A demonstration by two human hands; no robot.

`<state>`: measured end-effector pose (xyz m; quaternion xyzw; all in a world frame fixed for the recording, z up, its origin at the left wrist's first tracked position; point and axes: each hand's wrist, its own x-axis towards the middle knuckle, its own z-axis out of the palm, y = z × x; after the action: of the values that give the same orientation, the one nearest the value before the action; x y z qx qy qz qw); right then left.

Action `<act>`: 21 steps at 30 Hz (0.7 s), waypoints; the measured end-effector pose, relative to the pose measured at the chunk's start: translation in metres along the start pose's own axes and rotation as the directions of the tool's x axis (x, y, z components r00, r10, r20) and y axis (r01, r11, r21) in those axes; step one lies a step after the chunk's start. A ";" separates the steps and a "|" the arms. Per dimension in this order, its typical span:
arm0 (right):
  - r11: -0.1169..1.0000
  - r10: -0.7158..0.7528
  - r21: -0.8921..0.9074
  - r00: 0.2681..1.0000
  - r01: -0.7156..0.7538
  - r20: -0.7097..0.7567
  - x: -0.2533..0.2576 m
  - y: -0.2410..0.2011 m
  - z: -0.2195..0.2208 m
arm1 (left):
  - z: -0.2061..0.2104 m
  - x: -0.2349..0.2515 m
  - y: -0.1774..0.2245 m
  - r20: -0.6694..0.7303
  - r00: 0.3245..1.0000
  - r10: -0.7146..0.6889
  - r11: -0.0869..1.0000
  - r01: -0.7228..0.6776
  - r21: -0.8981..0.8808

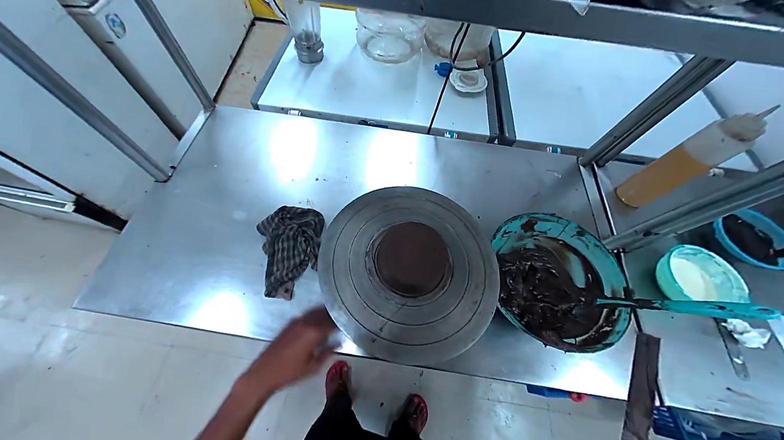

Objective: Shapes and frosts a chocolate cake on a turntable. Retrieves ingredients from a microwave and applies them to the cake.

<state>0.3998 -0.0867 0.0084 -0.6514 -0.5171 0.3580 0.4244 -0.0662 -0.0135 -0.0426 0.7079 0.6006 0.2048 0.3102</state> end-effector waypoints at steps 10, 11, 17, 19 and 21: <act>0.956 -0.243 0.250 0.894 0.154 0.377 0.024 -0.107 0.109 | -0.041 0.100 -0.138 -0.389 0.842 -0.375 0.899 0.432 0.069; 0.957 -0.238 0.254 0.876 0.139 0.419 0.024 -0.118 0.131 | -0.047 0.094 -0.144 -0.428 0.833 -0.351 0.932 0.353 -0.078; 0.998 -0.066 0.060 0.671 0.033 0.739 0.033 -0.200 0.298 | -0.068 0.010 -0.060 -0.377 0.764 -0.524 0.290 -0.255 -0.922; 0.994 -0.037 -0.037 0.631 0.104 0.775 0.035 -0.212 0.356 | -0.061 -0.005 -0.034 -0.367 0.787 -0.496 0.127 -0.352 -0.927; 0.986 -0.006 -0.096 0.595 0.139 0.804 0.031 -0.217 0.392 | -0.059 -0.003 -0.023 -0.387 0.761 -0.520 0.160 -0.358 -0.920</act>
<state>-0.0294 0.0379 0.0577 -0.4297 -0.7035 0.5549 0.1122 -0.1229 -0.0030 -0.0153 0.1768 0.4246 0.7497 0.4759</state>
